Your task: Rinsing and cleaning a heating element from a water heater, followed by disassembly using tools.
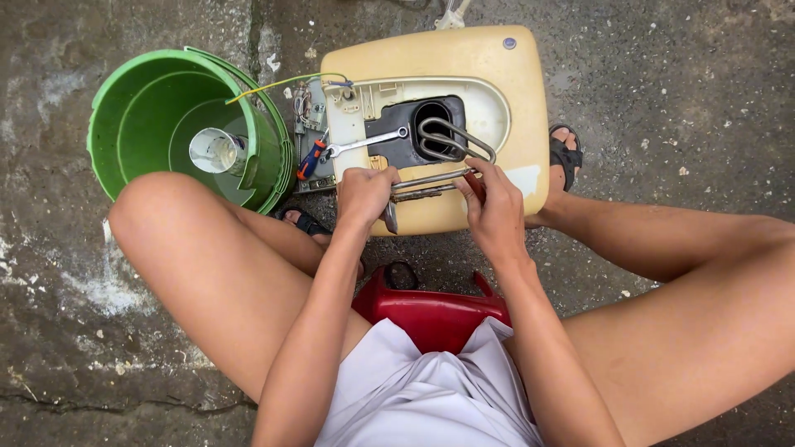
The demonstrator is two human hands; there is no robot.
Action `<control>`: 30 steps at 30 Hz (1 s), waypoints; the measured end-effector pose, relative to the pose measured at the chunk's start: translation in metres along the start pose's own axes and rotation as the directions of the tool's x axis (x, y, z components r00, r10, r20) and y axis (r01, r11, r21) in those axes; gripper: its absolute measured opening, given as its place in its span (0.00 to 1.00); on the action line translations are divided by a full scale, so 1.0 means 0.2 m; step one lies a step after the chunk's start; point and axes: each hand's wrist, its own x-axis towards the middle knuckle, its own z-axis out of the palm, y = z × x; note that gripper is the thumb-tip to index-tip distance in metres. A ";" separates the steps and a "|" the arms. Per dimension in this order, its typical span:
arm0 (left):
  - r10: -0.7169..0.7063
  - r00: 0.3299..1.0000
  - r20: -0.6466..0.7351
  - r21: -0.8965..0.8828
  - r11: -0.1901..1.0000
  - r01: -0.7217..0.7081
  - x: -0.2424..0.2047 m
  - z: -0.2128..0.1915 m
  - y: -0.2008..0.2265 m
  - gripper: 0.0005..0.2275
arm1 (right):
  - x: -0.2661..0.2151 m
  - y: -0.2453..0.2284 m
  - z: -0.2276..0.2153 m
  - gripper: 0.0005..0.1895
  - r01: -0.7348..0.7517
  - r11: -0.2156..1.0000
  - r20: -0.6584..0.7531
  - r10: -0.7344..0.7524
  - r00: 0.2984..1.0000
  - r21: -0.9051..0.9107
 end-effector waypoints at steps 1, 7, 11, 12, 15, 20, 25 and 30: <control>-0.006 1.000 0.029 0.043 0.999 0.005 -0.02 0.01 0.02 0.12 | 0.01 0.05 -0.01 0.14 -0.003 0.990 0.005 0.003 1.000 -0.143; 0.191 0.971 0.146 -0.205 0.966 -0.160 -0.44 -0.27 0.29 0.23 | 0.22 0.04 -0.08 0.07 -0.065 0.922 0.143 0.129 0.981 -0.381; 0.463 0.864 0.196 -0.491 0.810 -0.322 -0.50 -0.35 0.26 0.37 | 0.47 -0.18 -0.24 0.13 0.017 0.872 0.249 0.122 0.961 -0.490; 0.512 0.842 0.172 -0.380 0.823 -0.423 -0.53 -0.36 0.25 0.44 | 0.50 -0.28 -0.30 0.13 0.001 0.857 0.296 0.177 0.939 -0.515; 0.616 0.783 0.085 -0.166 0.784 -0.599 -0.61 -0.41 0.33 0.47 | 0.65 -0.26 -0.32 0.15 0.029 0.824 0.369 0.223 0.902 -0.566; 0.862 0.504 0.050 0.082 0.499 -0.863 -0.42 -0.38 0.33 0.35 | 0.73 -0.30 -0.34 0.15 0.167 0.757 0.479 0.211 0.852 -0.631; 0.842 0.539 -0.013 0.134 0.536 -0.834 -0.25 -0.29 0.30 0.32 | 0.68 -0.23 -0.34 0.15 0.079 0.819 0.426 0.210 0.880 -0.568; 0.819 0.570 -0.070 0.069 0.574 -0.816 -0.27 -0.21 0.29 0.33 | 0.44 -0.42 -0.39 0.29 -0.310 0.866 0.217 0.415 0.884 -0.393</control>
